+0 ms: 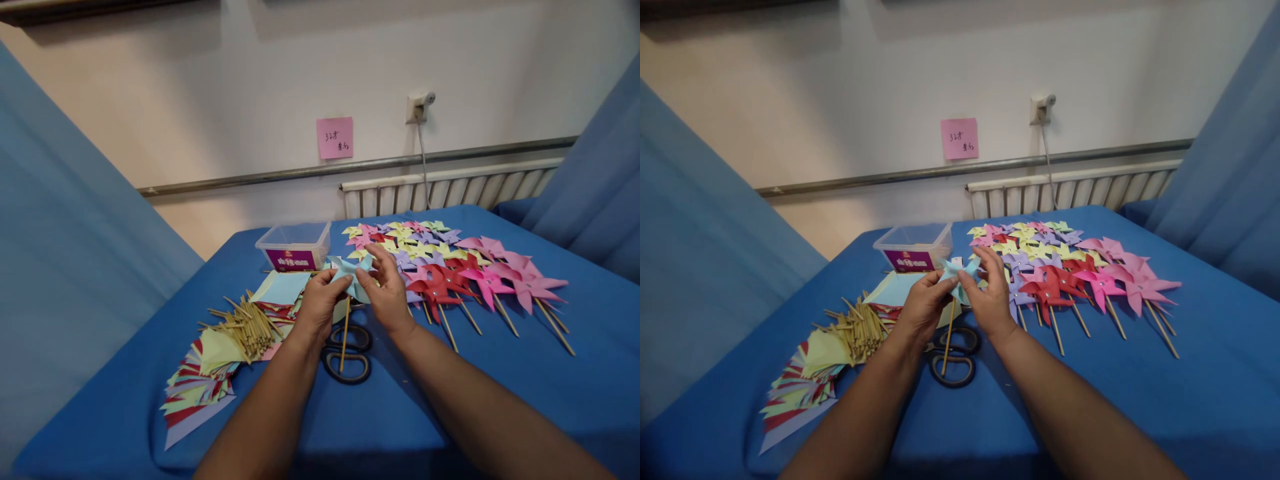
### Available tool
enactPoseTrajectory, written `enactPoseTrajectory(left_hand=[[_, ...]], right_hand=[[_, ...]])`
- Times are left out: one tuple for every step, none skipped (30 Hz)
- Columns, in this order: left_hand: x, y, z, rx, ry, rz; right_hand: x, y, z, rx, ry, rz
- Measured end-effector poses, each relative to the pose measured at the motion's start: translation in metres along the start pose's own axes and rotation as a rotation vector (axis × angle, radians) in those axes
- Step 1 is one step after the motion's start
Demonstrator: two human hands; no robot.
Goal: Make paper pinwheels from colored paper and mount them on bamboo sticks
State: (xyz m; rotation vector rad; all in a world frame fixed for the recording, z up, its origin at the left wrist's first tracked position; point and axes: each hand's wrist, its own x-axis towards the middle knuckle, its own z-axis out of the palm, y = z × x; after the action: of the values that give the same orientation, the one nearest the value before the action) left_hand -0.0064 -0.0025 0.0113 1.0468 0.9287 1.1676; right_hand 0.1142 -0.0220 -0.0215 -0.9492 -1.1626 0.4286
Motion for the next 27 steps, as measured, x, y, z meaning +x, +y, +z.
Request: enactPoseTrajectory(left_hand=[[0.0001, 0.0014, 0.0000, -0.042, 0.010, -0.024], [0.0004, 0.0025, -0.0004, -0.081, 0.016, -0.041], [0.0010, 0.0033, -0.0011, -0.114, 0.019, -0.050], [0.0018, 0.0038, -0.0020, -0.139, 0.017, -0.054], [0.0026, 0.0039, -0.0031, -0.155, 0.010, -0.053], [0.0033, 0.0038, -0.0040, -0.165, 0.000, -0.052], [0.0038, 0.0035, -0.0047, -0.172, -0.007, -0.050], [0.0041, 0.0031, -0.0050, -0.177, -0.006, -0.051], [0.0042, 0.0027, -0.0050, -0.180, 0.002, -0.057], [0.0041, 0.0024, -0.0046, -0.182, 0.015, -0.067], [0.0041, 0.0022, -0.0041, -0.187, 0.034, -0.068], [0.0041, 0.0019, -0.0035, -0.195, 0.055, -0.060], [0.0042, 0.0017, -0.0031, -0.204, 0.074, -0.046], [0.0046, 0.0013, -0.0028, -0.216, 0.088, -0.026], [0.0050, 0.0009, -0.0028, -0.227, 0.099, -0.008], [0.0055, 0.0004, -0.0030, -0.236, 0.105, 0.006], [0.0059, -0.0002, -0.0033, -0.240, 0.107, 0.011], [0.0062, -0.0007, -0.0035, -0.238, 0.103, 0.009], [0.0063, -0.0011, -0.0036, -0.235, 0.095, 0.007], [0.0062, -0.0014, -0.0034, -0.232, 0.077, 0.003], [0.0059, -0.0014, -0.0030, -0.231, 0.052, -0.002], [0.0055, -0.0013, -0.0025, -0.231, 0.024, -0.010], [0.0051, -0.0010, -0.0019, -0.233, 0.004, -0.016], [0.0048, -0.0007, -0.0014, -0.236, -0.003, -0.018], [0.0047, -0.0004, -0.0012, -0.237, 0.003, -0.016], [0.0050, -0.0002, -0.0012, -0.238, 0.016, -0.012], [0.0055, -0.0002, -0.0017, -0.239, 0.032, -0.011]], right_hand=[[-0.0011, 0.0006, 0.0008, 0.015, -0.007, 0.014], [-0.0025, 0.0011, 0.0019, 0.014, -0.033, 0.012], [-0.0040, 0.0015, 0.0032, -0.006, -0.071, -0.006], [-0.0056, 0.0018, 0.0046, -0.040, -0.106, -0.037], [-0.0071, 0.0021, 0.0059, -0.081, -0.131, -0.074], [-0.0083, 0.0024, 0.0071, -0.122, -0.142, -0.110], [-0.0093, 0.0028, 0.0080, -0.159, -0.142, -0.135], [-0.0098, 0.0033, 0.0085, -0.187, -0.135, -0.149], [-0.0100, 0.0039, 0.0087, -0.209, -0.127, -0.152], [-0.0099, 0.0044, 0.0085, -0.223, -0.121, -0.149], [-0.0097, 0.0049, 0.0081, -0.231, -0.116, -0.144], [-0.0095, 0.0052, 0.0076, -0.234, -0.111, -0.141], [-0.0093, 0.0054, 0.0070, -0.231, -0.109, -0.140], [-0.0094, 0.0053, 0.0066, -0.227, -0.108, -0.141], [-0.0096, 0.0051, 0.0063, -0.225, -0.109, -0.144], [-0.0099, 0.0049, 0.0061, -0.227, -0.111, -0.149], [-0.0102, 0.0047, 0.0061, -0.235, -0.114, -0.154], [-0.0104, 0.0046, 0.0061, -0.247, -0.117, -0.158], [-0.0104, 0.0046, 0.0061, -0.260, -0.117, -0.162], [-0.0102, 0.0049, 0.0060, -0.272, -0.113, -0.164], [-0.0099, 0.0053, 0.0059, -0.281, -0.105, -0.165], [-0.0094, 0.0057, 0.0058, -0.287, -0.097, -0.166], [-0.0088, 0.0061, 0.0056, -0.289, -0.089, -0.165], [-0.0083, 0.0064, 0.0054, -0.288, -0.085, -0.162], [-0.0078, 0.0064, 0.0052, -0.285, -0.086, -0.158], [-0.0073, 0.0061, 0.0050, -0.280, -0.095, -0.152], [-0.0069, 0.0057, 0.0048, -0.273, -0.110, -0.145]])
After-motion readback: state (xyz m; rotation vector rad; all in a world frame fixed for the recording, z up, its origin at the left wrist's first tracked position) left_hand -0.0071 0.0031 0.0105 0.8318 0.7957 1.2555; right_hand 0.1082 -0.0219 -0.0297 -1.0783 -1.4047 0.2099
